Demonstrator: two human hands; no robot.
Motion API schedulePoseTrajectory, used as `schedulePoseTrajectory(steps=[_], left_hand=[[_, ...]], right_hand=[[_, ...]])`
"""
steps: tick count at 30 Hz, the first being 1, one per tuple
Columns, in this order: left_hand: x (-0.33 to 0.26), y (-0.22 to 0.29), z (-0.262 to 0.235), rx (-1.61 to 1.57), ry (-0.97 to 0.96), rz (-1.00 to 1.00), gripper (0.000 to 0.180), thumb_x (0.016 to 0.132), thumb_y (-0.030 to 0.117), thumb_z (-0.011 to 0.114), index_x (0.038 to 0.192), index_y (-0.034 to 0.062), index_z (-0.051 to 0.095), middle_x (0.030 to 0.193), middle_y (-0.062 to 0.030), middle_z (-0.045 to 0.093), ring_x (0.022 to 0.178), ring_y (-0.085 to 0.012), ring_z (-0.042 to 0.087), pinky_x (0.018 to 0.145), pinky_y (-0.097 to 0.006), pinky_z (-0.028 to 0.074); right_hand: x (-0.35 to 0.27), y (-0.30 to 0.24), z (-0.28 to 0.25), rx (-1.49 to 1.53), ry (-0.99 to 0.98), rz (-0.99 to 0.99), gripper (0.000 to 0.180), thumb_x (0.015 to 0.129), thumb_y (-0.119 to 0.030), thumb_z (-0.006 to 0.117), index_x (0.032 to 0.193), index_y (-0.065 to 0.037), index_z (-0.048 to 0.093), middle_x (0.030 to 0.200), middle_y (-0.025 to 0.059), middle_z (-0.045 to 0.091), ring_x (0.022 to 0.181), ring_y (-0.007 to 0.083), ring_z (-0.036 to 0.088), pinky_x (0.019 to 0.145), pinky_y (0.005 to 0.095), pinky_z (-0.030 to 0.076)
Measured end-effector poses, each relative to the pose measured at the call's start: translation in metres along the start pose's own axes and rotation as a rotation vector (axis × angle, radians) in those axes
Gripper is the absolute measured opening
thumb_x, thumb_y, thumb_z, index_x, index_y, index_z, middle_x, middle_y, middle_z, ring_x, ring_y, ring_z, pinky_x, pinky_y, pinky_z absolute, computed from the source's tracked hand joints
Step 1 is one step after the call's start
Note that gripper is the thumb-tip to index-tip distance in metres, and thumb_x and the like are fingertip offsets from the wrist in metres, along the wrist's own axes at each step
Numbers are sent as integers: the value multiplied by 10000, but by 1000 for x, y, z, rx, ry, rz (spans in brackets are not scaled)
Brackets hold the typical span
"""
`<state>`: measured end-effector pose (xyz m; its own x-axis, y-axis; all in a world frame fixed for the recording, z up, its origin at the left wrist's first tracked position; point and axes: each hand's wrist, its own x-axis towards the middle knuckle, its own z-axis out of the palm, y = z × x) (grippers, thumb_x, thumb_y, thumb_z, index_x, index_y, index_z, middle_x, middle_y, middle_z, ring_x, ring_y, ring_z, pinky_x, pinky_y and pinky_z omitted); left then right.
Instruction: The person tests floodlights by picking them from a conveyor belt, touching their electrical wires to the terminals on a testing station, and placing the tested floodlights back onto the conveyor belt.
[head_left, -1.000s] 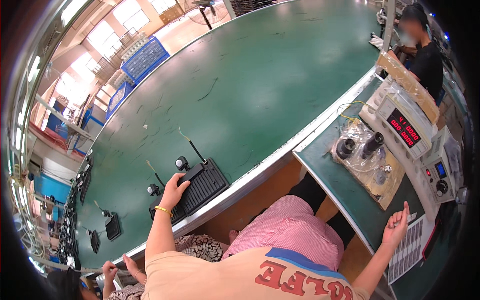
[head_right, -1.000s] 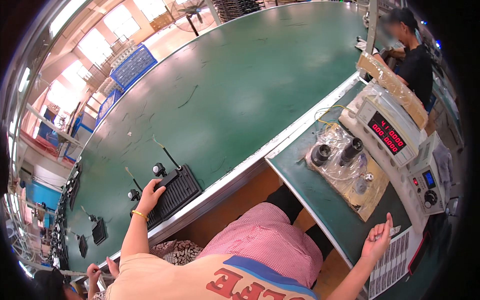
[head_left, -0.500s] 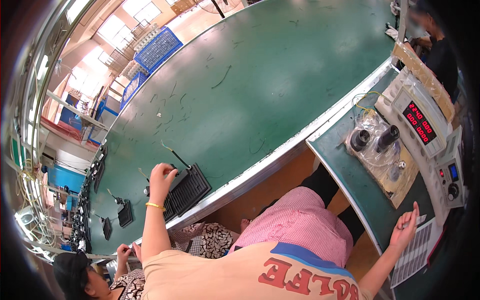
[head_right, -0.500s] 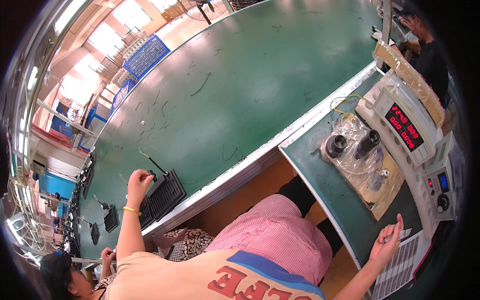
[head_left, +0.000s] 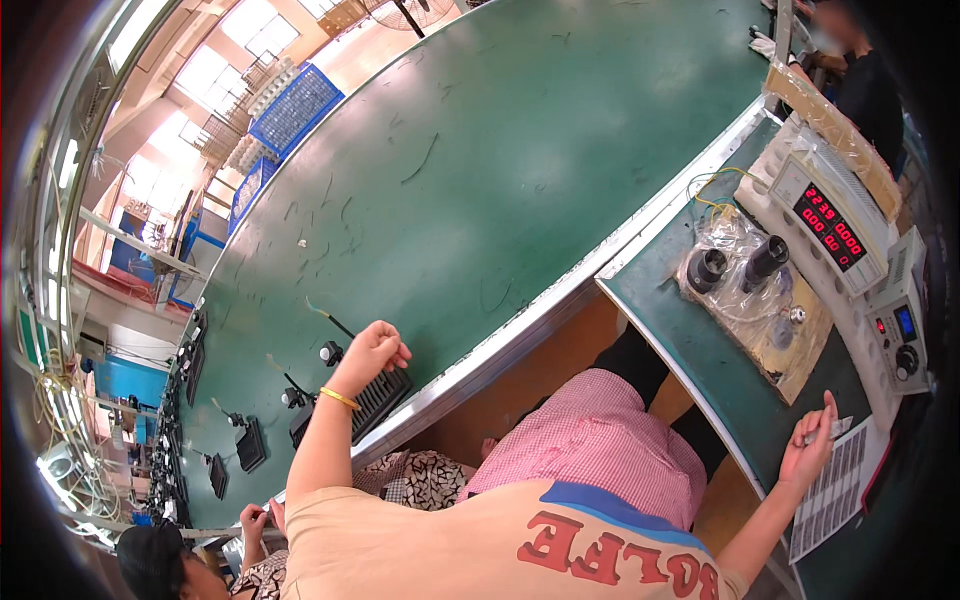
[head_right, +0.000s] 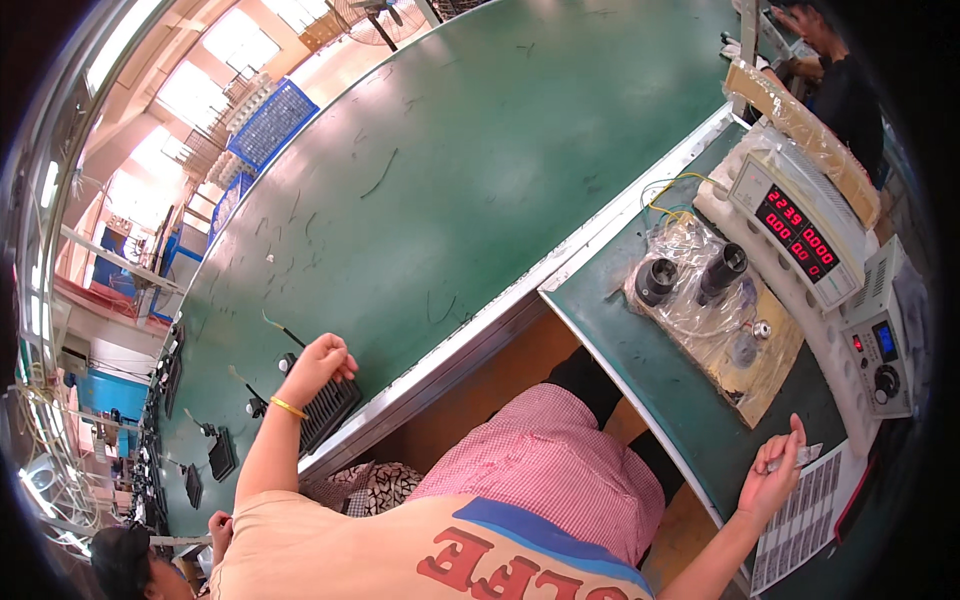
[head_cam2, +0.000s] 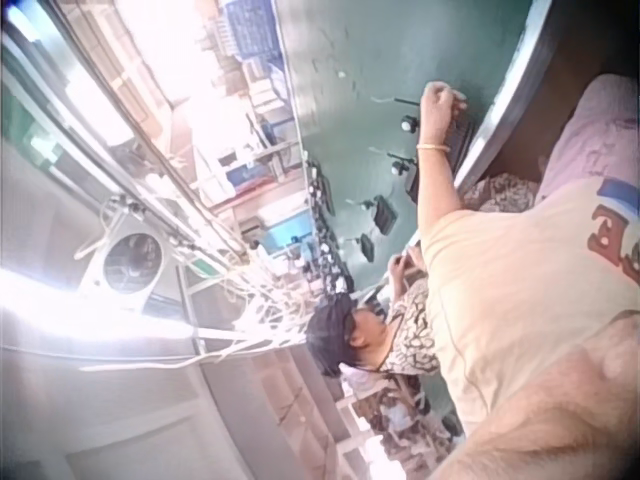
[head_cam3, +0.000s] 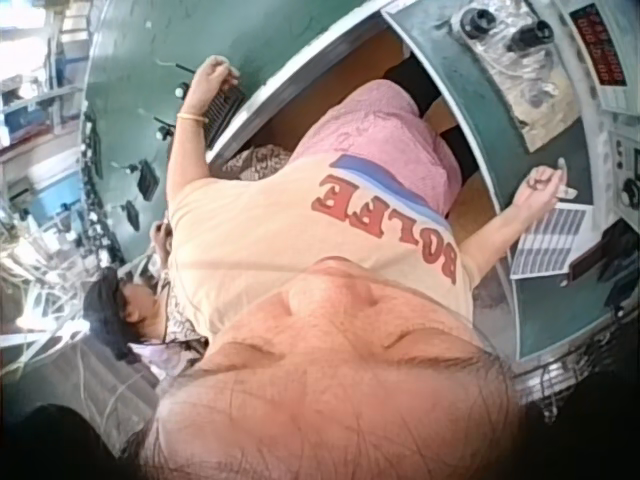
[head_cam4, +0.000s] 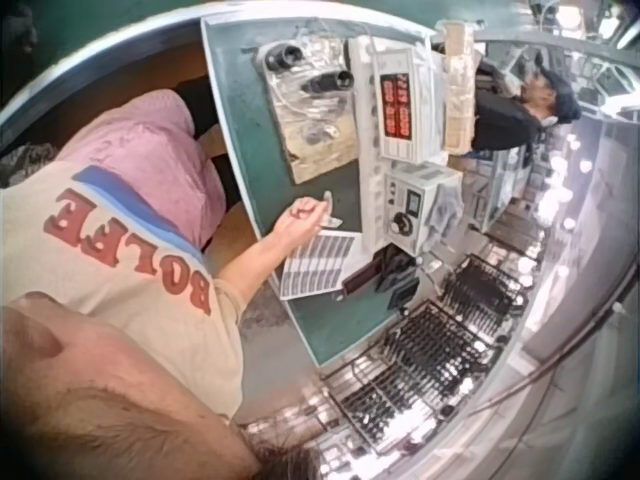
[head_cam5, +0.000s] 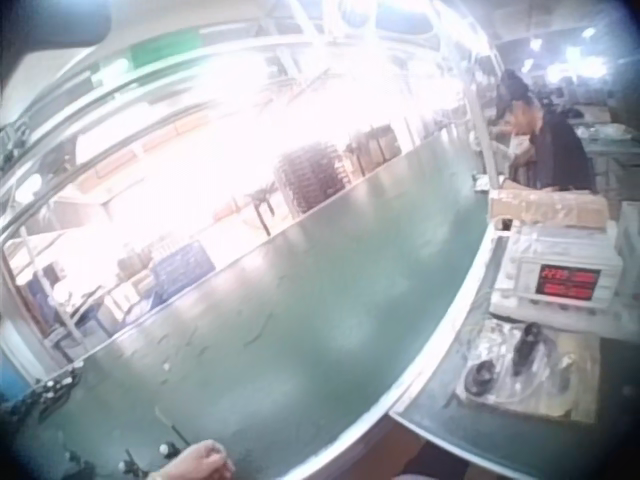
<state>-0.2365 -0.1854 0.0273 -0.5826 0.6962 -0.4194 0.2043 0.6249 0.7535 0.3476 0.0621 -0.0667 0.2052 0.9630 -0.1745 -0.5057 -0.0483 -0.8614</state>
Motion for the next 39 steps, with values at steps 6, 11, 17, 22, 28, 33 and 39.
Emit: schedulePoseTrajectory(steps=[6,11,17,22,28,33,39], left_hand=[[-14,64,-38,-561,51,435,42,919,60,464,926,45,502,796,-75,599,716,-141,582,663,-252,472],[27,83,32,251,97,510,165,872,77,566,1017,7,604,863,-85,641,831,-171,626,764,-293,497],[67,77,87,823,-179,783,478,770,5,628,1228,108,540,1196,-90,530,1120,-263,511,961,-347,436],[100,84,93,899,-320,974,395,748,8,632,1125,111,574,1107,-83,549,1062,-284,522,909,-358,459],[139,79,79,958,-354,984,137,713,67,630,838,63,574,813,-112,565,797,-306,558,708,-404,471],[182,105,-58,1063,619,538,108,781,90,576,882,56,595,826,-150,584,847,-329,582,777,-433,478],[144,91,-36,637,66,458,149,846,118,575,939,35,656,917,-126,650,869,-278,614,786,-347,503]], right_hand=[[0,-1,3,-29,-2,6,315,983,-199,472,1227,-2,503,643,-24,366,523,35,305,431,179,275],[-2,-1,2,-27,-9,-35,295,986,-188,464,1211,-2,508,643,-24,362,532,40,312,441,186,284],[-4,0,1,-48,-22,-30,268,986,-164,452,1191,-1,505,643,-26,355,546,41,319,449,190,294],[-3,1,3,-72,-14,-36,270,991,-164,447,1200,-6,512,652,-27,355,553,37,326,436,184,291],[-5,2,6,-91,38,-52,257,983,-167,459,1175,-5,515,648,-25,372,555,37,338,447,185,294],[-2,2,7,-109,39,-42,253,983,-173,465,1167,-8,523,646,-25,374,555,37,342,446,186,293],[0,4,8,-126,69,-73,251,983,-164,467,1170,-7,523,639,-28,372,557,37,335,443,186,284]])
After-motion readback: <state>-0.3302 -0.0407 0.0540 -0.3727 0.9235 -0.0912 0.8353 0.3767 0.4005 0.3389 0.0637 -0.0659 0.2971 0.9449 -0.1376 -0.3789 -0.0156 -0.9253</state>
